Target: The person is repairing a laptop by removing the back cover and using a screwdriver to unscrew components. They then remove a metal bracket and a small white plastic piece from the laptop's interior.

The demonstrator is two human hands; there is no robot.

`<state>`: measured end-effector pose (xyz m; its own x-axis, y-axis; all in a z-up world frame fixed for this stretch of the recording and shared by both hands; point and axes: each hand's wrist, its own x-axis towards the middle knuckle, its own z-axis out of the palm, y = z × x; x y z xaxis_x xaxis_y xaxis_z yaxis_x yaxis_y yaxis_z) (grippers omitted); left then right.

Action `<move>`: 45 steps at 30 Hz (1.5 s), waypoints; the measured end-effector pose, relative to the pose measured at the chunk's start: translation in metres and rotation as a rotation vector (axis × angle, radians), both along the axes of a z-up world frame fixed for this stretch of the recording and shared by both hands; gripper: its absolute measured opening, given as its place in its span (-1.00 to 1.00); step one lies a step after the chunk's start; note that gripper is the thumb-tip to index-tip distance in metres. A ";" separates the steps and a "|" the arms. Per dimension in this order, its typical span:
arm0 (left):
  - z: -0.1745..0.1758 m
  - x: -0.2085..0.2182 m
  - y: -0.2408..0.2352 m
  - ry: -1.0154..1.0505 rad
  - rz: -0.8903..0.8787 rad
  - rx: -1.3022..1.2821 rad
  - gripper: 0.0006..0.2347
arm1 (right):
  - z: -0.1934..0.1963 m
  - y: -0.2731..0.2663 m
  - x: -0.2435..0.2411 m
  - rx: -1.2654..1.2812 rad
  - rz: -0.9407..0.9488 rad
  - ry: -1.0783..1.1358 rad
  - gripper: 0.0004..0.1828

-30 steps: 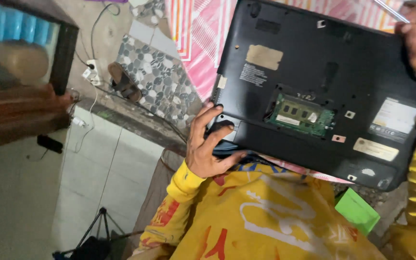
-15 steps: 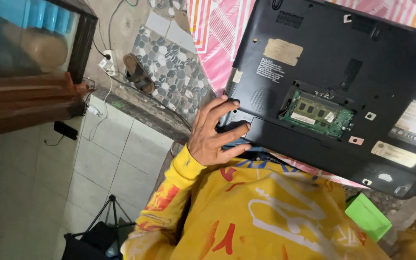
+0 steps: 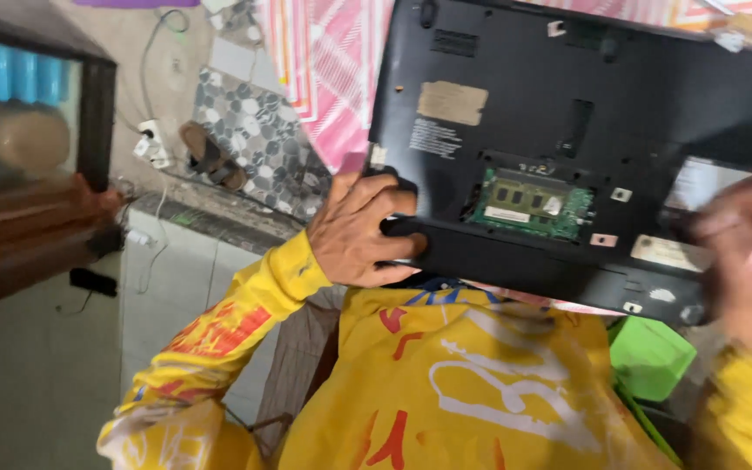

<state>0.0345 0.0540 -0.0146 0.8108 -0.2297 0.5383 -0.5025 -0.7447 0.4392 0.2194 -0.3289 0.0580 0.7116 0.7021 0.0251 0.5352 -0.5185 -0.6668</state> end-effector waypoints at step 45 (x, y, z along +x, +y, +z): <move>0.023 0.023 0.001 -0.066 -0.185 0.088 -0.72 | -0.006 0.023 -0.125 -0.185 -0.461 -0.249 -0.89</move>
<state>0.0576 0.0555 0.0081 0.7141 -0.4197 0.5603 -0.6597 -0.6711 0.3382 0.0948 -0.3055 0.0521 0.9345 0.3282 0.1380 0.3552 -0.8327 -0.4248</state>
